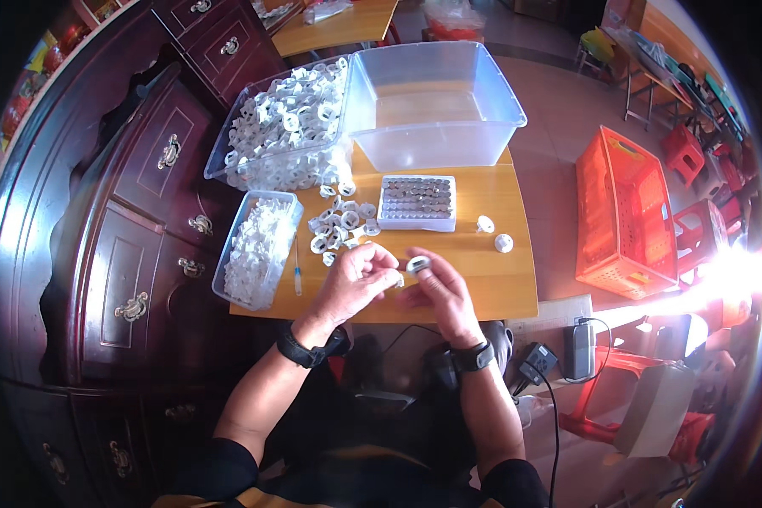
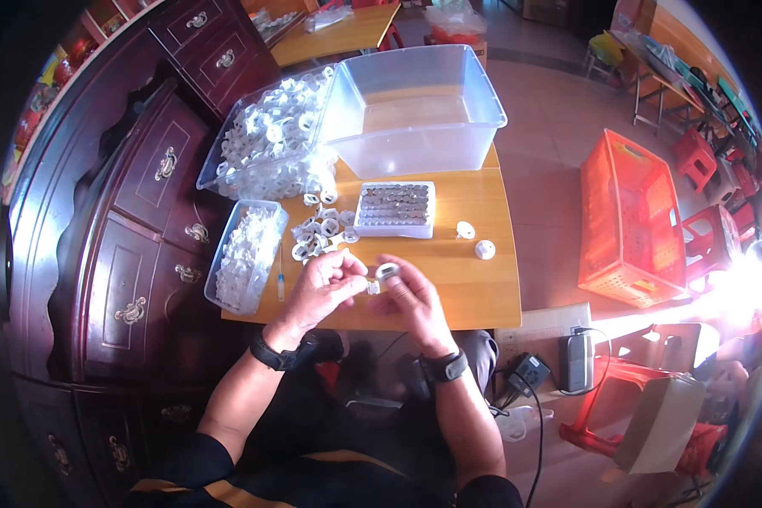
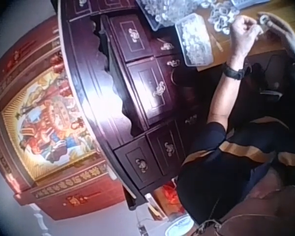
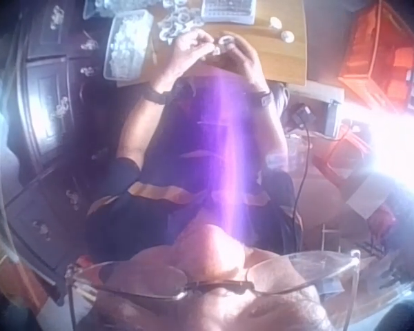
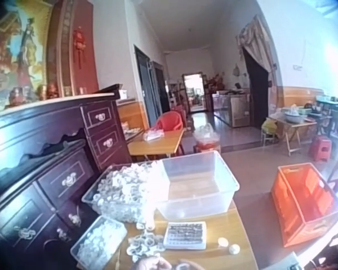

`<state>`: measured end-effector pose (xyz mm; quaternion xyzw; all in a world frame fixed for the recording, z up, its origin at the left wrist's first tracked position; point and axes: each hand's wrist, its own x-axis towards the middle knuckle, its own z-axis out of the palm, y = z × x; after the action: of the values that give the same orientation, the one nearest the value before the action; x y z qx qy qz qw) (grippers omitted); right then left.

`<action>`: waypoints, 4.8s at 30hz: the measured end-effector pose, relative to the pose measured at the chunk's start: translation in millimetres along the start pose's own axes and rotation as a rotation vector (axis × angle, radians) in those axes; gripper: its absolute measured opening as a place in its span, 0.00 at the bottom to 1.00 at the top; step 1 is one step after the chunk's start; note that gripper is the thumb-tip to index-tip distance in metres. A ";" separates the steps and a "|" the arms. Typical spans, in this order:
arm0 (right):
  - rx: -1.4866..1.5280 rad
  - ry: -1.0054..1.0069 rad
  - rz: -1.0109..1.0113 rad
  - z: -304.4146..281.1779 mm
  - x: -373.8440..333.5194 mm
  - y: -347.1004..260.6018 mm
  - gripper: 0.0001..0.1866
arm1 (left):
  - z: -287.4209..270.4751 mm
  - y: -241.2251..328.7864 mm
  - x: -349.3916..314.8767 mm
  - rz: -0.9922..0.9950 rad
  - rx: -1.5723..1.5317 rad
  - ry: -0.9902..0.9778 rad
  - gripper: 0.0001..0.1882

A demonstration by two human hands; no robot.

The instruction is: Manually assembling small white circular electronic or mechanical components by inserting wires and small parts.

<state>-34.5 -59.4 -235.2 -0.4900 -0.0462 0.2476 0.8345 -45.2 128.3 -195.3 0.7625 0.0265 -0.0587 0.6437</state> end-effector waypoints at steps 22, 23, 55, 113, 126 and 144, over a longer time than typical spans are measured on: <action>0.190 0.155 -0.067 -18.9 0.8 -2.9 0.17 | 11.7 -29.1 -2.6 0.361 0.658 0.109 0.07; 0.193 0.156 -0.067 -19.1 0.5 -4.6 0.17 | 7.3 -25.8 -4.4 0.267 0.541 0.079 0.06; -0.036 -0.099 -0.189 -17.2 4.3 13.0 0.23 | 10.8 34.2 9.7 0.401 0.476 -0.085 0.03; 0.078 -0.036 -0.346 -11.5 2.7 10.0 0.22 | 24.5 29.1 -6.9 0.724 0.724 0.087 0.21; 0.063 -0.082 -0.328 -8.3 0.4 7.3 0.18 | 23.6 34.1 -1.8 0.746 0.745 0.078 0.22; 0.032 -0.045 -0.269 -14.5 4.7 9.2 0.26 | 25.7 31.7 -2.1 0.778 0.737 0.136 0.20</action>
<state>-29.1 -65.1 -251.2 -0.4602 -0.1261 0.1449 0.8668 -45.0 97.7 -168.3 0.8934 -0.2388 0.2281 0.3047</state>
